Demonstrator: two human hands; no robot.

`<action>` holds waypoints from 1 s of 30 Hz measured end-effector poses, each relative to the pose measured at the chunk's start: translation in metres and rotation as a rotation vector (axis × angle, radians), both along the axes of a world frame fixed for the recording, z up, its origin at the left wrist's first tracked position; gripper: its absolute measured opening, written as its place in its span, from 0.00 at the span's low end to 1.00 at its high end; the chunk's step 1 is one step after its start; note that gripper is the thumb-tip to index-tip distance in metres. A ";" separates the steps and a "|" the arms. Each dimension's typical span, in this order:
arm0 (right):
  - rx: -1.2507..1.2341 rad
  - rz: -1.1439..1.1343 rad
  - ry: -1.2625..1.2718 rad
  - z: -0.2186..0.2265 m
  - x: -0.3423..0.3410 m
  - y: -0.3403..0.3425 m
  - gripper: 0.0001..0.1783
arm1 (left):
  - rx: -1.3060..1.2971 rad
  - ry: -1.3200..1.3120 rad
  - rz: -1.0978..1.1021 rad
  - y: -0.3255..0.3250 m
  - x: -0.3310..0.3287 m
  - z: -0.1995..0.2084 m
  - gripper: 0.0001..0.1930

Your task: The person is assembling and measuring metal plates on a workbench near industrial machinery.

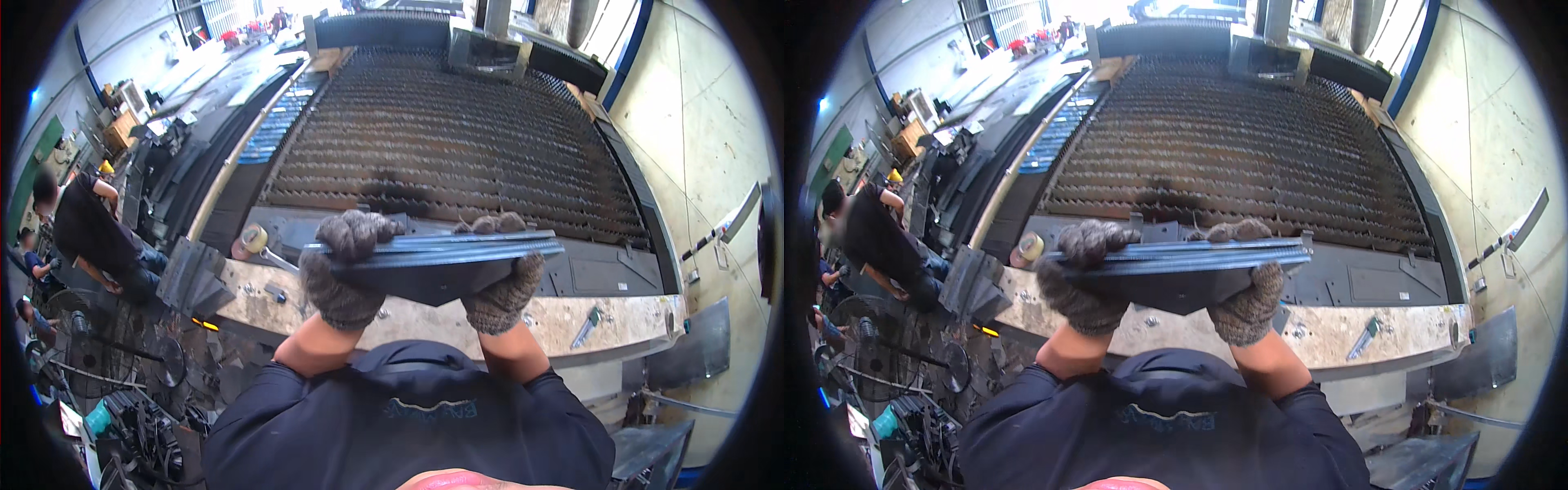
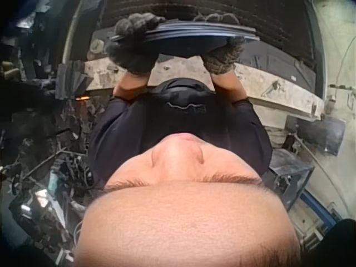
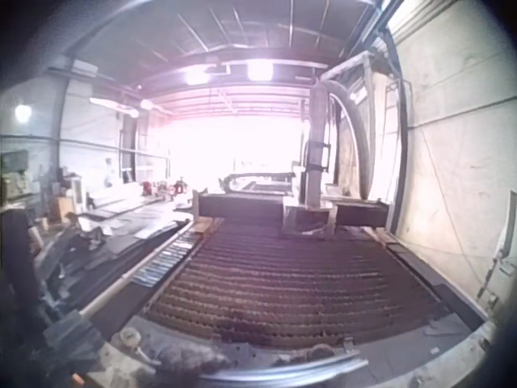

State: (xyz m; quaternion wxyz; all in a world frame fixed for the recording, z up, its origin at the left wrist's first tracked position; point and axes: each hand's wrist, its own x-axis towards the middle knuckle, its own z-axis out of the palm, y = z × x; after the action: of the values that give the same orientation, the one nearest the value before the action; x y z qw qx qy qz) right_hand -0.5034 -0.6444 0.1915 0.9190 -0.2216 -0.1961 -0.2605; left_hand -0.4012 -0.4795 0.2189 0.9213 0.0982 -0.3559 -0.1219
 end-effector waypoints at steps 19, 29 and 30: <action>-0.344 -0.124 -0.377 0.085 -0.052 0.023 0.36 | -0.096 -0.418 0.020 0.025 -0.035 0.106 0.21; -0.485 -0.585 0.032 0.078 -0.064 0.026 0.29 | -0.007 0.363 -0.242 -0.028 -0.010 0.034 0.18; -0.476 -0.524 0.111 0.072 -0.068 0.020 0.29 | -0.021 0.361 -0.209 -0.024 -0.020 0.025 0.16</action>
State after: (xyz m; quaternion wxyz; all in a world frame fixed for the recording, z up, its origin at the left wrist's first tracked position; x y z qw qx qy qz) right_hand -0.5709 -0.6247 0.2631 0.7529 -0.4861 -0.1378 -0.4218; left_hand -0.4213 -0.5040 0.2437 0.9534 0.0277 -0.1945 -0.2289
